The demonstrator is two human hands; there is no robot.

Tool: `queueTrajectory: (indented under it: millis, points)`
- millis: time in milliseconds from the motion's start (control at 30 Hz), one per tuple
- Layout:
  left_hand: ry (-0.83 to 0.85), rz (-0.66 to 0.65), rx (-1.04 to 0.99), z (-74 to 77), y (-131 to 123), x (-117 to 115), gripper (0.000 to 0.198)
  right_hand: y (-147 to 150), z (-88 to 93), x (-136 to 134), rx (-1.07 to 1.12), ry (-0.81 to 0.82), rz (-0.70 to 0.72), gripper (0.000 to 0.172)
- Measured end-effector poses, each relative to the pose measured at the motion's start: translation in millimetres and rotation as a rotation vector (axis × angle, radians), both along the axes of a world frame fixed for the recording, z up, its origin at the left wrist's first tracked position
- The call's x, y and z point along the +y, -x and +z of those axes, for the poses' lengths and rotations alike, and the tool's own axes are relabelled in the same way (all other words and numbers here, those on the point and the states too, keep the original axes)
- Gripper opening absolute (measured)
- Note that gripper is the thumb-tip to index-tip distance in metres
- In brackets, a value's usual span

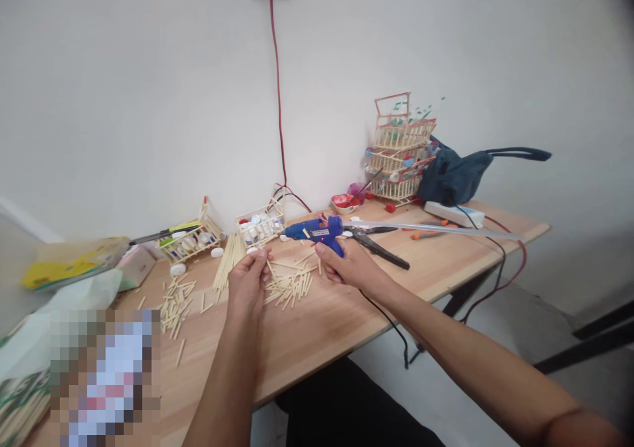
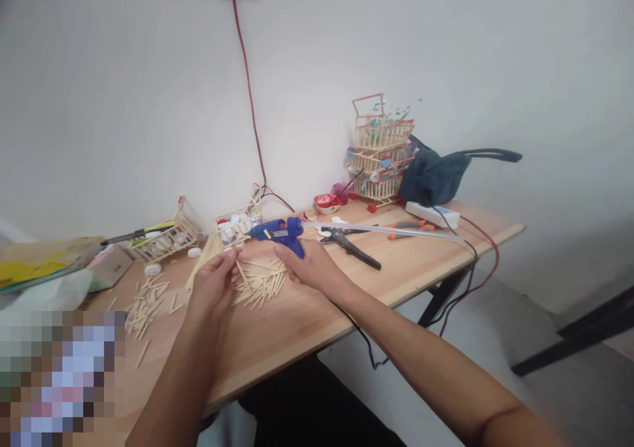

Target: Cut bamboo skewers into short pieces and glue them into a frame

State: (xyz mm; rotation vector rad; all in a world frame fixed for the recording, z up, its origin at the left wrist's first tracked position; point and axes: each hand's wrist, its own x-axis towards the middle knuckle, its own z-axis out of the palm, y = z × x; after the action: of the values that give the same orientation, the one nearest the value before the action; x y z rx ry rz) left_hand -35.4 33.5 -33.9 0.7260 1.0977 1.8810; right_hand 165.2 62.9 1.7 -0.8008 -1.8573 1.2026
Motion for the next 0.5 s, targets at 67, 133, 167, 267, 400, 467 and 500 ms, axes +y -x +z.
queueTrajectory:
  millis: [67,133,167,267,400,467,500]
  points:
    - [0.0,-0.013,-0.007,-0.6,0.1,0.3,0.041,-0.4,-0.2,0.8,-0.002,0.0,0.0,0.049]
    - [-0.001,-0.022,-0.009,-0.9,0.1,0.5,0.041,-0.6,0.0,1.2,0.001,0.012,-0.004,0.048]
    - [-0.002,-0.021,-0.007,-1.0,0.1,0.6,0.041,-0.6,0.3,1.2,0.003,0.015,-0.005,0.048]
    - [-0.003,-0.009,0.0,-0.4,0.0,0.0,0.04,-0.2,1.6,1.0,0.005,0.01,0.004,0.047]
    - [0.004,-0.016,-0.001,0.4,-0.5,-1.0,0.037,1.3,4.4,1.3,0.021,0.025,0.01,0.046]
    - [0.002,-0.016,0.0,0.4,-0.9,-1.0,0.037,2.4,6.5,2.1,0.02,0.019,0.014,0.045]
    - [0.0,-0.014,0.0,0.3,-1.1,-0.9,0.037,2.9,7.4,2.7,0.014,0.009,0.021,0.045]
